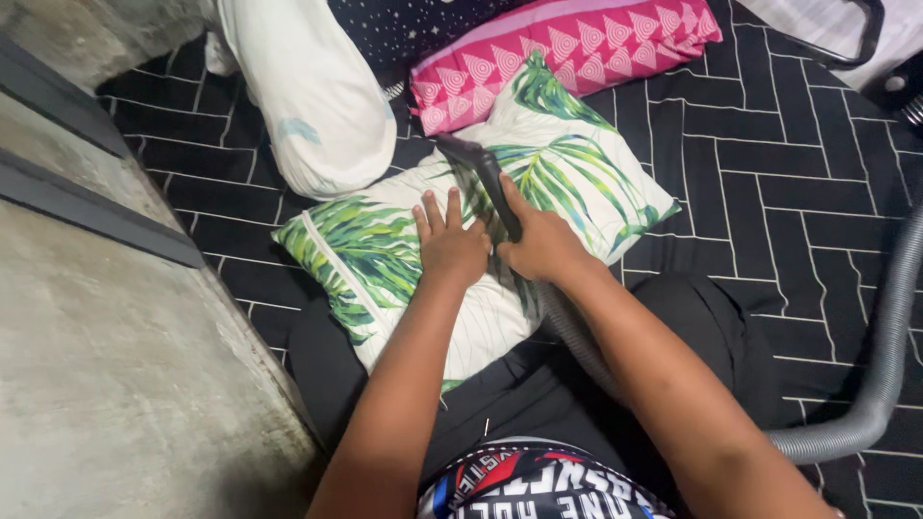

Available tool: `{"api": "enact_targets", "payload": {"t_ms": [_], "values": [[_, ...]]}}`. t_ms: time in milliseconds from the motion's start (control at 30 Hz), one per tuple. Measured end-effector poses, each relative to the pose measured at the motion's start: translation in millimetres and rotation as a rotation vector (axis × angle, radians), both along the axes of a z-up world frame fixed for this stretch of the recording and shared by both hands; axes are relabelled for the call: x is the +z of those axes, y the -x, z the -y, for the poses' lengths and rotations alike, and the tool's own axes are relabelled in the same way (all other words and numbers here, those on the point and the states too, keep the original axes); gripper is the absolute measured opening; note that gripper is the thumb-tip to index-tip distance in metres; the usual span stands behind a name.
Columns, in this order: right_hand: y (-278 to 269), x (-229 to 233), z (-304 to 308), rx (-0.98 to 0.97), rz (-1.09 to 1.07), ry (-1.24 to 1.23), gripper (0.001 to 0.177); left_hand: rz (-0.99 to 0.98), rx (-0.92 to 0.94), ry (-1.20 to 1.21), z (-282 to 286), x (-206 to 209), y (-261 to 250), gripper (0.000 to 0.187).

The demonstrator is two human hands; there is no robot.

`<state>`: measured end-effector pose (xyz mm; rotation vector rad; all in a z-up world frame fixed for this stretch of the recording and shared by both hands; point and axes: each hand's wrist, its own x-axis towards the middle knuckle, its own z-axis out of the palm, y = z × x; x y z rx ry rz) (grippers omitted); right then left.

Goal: The person uses a vacuum cleaner hose to clean a pillow with a green leaf pattern. They move the nozzle back and forth across the surface while holding the pillow with their other hand.

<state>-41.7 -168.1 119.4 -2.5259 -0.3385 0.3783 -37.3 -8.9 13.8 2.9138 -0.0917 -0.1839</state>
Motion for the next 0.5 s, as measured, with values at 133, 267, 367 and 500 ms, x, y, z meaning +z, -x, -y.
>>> {"api": "enact_targets", "payload": {"t_ms": [133,267,367,500], "values": [[24,8,11,-0.020,-0.036,0.065,0.108,-0.091,0.005,-0.034,-1,4,-6,0.046],[89,32,50,-0.038,-0.093,0.083,0.107,-0.124,-0.012,-0.030,0,6,-9,0.050],[117,43,61,-0.077,-0.162,0.105,0.110,-0.186,-0.038,-0.078,5,12,-6,0.045],[97,26,49,-0.072,-0.041,0.016,0.106,-0.171,-0.035,-0.105,6,10,-2,0.045]]}}
